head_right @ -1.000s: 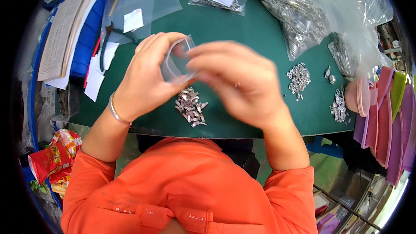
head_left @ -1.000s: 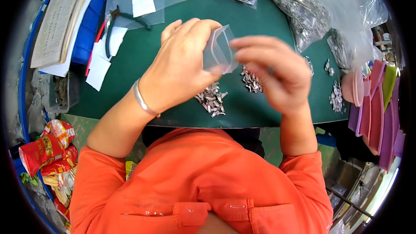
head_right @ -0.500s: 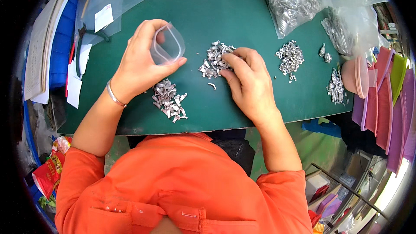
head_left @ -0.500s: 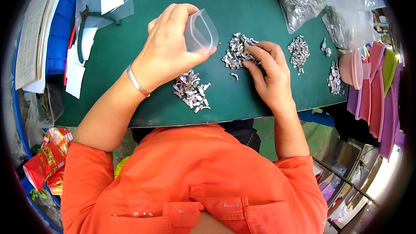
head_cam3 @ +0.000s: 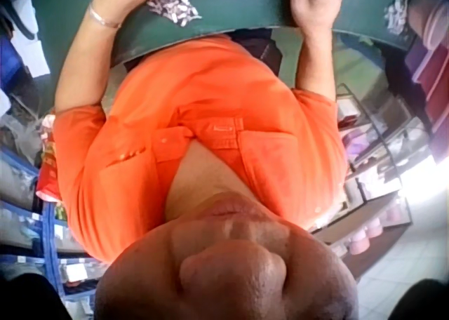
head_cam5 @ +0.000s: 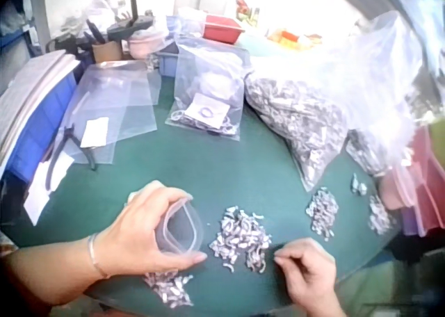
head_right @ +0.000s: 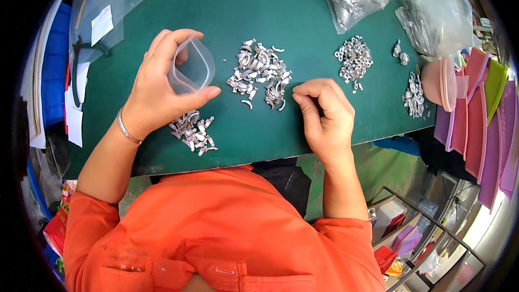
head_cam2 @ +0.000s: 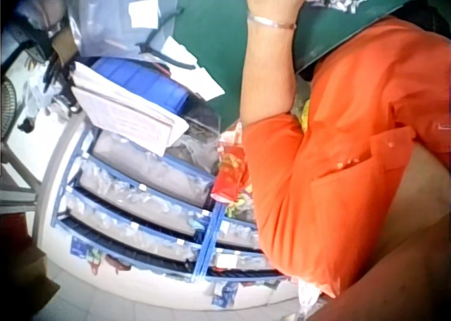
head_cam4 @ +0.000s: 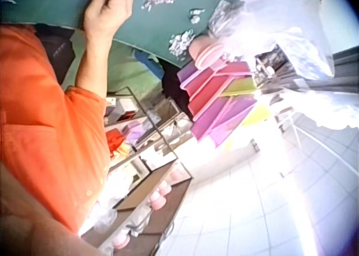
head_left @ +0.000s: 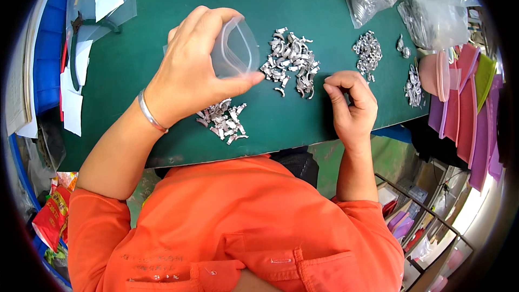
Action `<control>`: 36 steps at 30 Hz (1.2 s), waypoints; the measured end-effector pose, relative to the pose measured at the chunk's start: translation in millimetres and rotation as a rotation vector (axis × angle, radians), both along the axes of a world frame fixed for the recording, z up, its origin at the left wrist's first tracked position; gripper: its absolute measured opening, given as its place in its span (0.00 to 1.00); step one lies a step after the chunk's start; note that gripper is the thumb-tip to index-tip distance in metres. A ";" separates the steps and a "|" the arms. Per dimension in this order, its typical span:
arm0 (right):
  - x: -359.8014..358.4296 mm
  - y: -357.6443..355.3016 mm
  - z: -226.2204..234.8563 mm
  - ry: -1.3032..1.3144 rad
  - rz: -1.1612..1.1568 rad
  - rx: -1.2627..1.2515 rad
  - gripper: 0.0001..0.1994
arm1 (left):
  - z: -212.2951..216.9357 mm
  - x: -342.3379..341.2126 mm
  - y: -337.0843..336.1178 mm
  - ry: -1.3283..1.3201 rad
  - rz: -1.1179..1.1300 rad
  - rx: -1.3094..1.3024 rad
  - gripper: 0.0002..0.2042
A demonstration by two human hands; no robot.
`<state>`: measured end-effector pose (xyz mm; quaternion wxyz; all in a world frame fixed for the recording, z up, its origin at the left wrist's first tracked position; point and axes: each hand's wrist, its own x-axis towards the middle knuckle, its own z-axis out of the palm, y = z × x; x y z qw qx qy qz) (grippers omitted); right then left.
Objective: The person sorts small silver metallic components on a green workbench, separating them into piles. They then transfer the sorted components into a small plastic bag and write on a label with a red pencil before placing the label into the bag.
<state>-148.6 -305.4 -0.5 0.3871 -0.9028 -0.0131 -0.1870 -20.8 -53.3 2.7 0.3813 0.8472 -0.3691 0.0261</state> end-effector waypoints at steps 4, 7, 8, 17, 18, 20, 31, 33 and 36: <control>-0.4 15.8 11.0 0.134 0.000 -0.025 0.10 | -2.6 -5.3 -4.0 -0.008 -0.123 -0.075 0.33; -0.1 16.3 1.9 0.090 0.044 -0.112 0.10 | -6.3 -5.9 -4.4 0.023 -0.169 -0.077 0.33; -0.4 15.7 2.2 0.093 0.045 -0.103 0.10 | -6.3 -5.4 -4.0 0.047 -0.167 -0.075 0.33; -7.7 -1.7 16.2 0.167 0.013 -0.019 0.06 | -6.0 -4.9 -4.1 0.080 -0.159 -0.082 0.32; -9.5 -5.0 16.5 0.212 -0.013 0.046 0.06 | -6.0 -4.9 -3.7 0.080 -0.159 -0.085 0.32; -12.0 -5.5 14.2 0.239 -0.065 0.168 0.05 | -7.0 -4.3 -4.2 0.075 -0.166 -0.088 0.32; -8.8 2.6 14.6 0.200 -0.057 -0.212 0.06 | -8.3 -4.8 -4.7 0.090 -0.164 -0.111 0.31; -10.7 2.9 18.0 0.208 -0.088 -0.192 0.06 | -5.8 -3.4 -4.9 0.064 -0.175 -0.103 0.31; -16.6 7.5 20.2 0.262 -0.147 -0.089 0.06 | -8.0 -3.7 -4.8 0.048 -0.177 -0.104 0.31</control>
